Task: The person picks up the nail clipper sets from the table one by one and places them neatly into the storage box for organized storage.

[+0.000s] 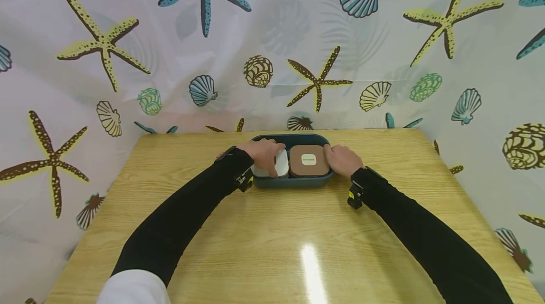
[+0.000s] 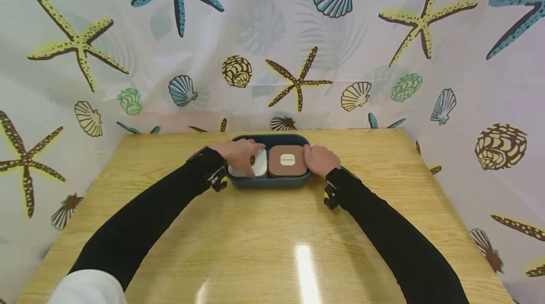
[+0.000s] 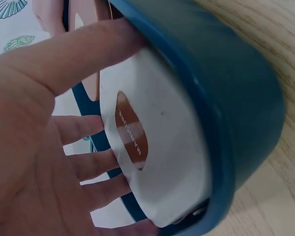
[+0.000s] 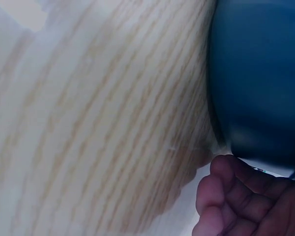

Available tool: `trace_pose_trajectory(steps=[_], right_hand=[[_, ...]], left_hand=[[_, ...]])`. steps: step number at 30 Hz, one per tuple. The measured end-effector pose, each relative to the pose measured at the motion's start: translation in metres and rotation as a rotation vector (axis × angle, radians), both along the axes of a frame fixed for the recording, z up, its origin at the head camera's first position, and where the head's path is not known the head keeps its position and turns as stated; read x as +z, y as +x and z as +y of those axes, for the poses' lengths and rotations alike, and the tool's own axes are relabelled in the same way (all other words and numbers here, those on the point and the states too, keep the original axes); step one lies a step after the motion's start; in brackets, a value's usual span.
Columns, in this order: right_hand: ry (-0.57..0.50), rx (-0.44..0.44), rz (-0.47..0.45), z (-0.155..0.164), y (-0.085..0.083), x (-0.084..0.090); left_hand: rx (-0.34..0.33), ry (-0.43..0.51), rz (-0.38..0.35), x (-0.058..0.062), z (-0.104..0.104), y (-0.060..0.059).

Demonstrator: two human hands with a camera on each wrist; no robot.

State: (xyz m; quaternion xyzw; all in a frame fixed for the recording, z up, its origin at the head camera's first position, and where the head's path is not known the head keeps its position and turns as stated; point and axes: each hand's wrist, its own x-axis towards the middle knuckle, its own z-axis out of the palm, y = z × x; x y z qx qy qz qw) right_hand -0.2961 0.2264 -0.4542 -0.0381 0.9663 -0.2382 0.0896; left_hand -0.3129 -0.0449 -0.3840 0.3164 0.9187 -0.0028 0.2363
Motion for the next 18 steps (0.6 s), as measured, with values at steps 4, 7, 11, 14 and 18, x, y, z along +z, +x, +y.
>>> trace_pose_trajectory(steps=[4, 7, 11, 14, 18], right_hand=[[-0.007, -0.007, 0.004, -0.0005, -0.0015, -0.0027], [-0.011, -0.009, 0.012, 0.0006, -0.0025, -0.0033], [-0.006, -0.008, 0.017, 0.001, -0.0027, -0.0041], [-0.004, -0.012, 0.015, 0.0007, -0.0019, -0.0046], [-0.009, -0.015, 0.014, -0.0002, -0.0005, -0.0047]], left_hand=[[0.013, 0.036, -0.036, -0.0039, -0.0045, -0.003], [0.019, 0.061, -0.052, -0.0038, -0.0066, -0.0039], [0.011, 0.088, -0.077, -0.004, -0.009, -0.0038], [0.007, 0.1, -0.098, -0.0038, -0.0104, -0.003], [0.006, 0.113, -0.108, -0.0037, -0.0104, -0.0006]])
